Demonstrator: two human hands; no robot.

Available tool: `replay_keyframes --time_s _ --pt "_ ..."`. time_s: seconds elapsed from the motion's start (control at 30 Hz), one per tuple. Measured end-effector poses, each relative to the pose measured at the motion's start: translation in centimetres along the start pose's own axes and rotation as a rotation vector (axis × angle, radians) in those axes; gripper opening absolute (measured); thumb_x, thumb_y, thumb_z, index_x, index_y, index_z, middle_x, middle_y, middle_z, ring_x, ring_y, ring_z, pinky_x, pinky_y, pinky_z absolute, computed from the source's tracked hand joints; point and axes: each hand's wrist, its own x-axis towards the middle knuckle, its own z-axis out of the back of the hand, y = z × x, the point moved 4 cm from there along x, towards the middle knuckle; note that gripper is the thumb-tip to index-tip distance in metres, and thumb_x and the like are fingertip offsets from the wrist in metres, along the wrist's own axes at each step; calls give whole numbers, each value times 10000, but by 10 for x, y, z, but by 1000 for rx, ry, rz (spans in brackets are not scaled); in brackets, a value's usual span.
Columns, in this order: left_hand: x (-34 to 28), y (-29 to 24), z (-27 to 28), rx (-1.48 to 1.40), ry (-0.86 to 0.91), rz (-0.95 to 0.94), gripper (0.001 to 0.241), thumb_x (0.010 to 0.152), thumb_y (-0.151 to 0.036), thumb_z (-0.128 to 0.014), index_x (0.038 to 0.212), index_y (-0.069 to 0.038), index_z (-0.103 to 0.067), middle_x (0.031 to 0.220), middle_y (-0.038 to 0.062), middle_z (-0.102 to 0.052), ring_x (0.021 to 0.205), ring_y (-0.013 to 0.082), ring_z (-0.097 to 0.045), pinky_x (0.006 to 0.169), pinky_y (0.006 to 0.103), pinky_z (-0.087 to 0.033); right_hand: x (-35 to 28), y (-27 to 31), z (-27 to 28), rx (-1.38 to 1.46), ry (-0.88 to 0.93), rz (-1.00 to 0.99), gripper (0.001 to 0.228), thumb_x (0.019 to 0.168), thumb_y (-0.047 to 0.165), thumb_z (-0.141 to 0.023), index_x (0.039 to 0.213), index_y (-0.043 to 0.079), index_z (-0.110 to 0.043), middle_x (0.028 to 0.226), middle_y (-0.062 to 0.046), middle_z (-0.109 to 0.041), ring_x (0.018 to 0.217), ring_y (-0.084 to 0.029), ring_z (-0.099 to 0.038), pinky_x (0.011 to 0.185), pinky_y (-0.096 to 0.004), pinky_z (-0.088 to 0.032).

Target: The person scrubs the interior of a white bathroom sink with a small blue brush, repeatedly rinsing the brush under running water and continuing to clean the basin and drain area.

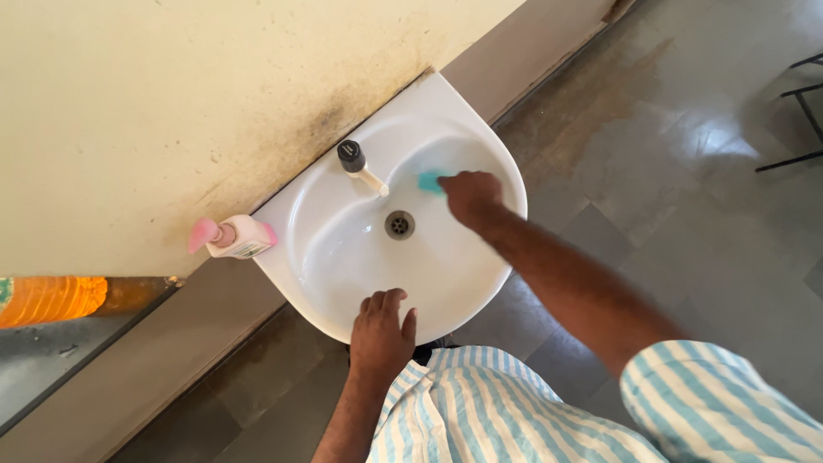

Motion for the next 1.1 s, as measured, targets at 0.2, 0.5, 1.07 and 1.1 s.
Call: replay_keyframes --time_s 0.2,0.5,1.07,1.1 --pt "-11 15 6 -15 0 134 304 895 -199 -699 1158 -71 -617 1030 125 -676 1021 343 -628 793 470 -542 -73 -17 -18 19 229 -58 359 1009 188 -473 1321 164 -650 1110 -159 -740 1026 -352 -720 853 -511 -576" --pt "6 20 8 -21 -161 49 251 920 -61 -613 1171 -54 -613 1078 159 -677 1050 386 -613 884 484 -511 -129 133 -59 288 601 161 401 1094 311 -441 1224 110 -762 1146 -144 -768 1075 -317 -732 979 -474 -554" --pt "-19 106 64 -378 -261 532 281 942 -172 -658 1208 -86 -630 993 51 -665 841 241 -615 792 413 -548 -124 164 -45 621 248 89 394 985 261 -540 1360 269 -660 1043 -130 -759 941 -346 -725 895 -474 -562" --pt "-19 115 74 -401 -315 544 317 931 -186 -681 1223 -78 -619 992 57 -658 842 231 -607 794 411 -547 -116 172 -40 624 205 84 390 983 264 -546 1354 267 -664 1057 -135 -755 944 -352 -719 895 -479 -558"
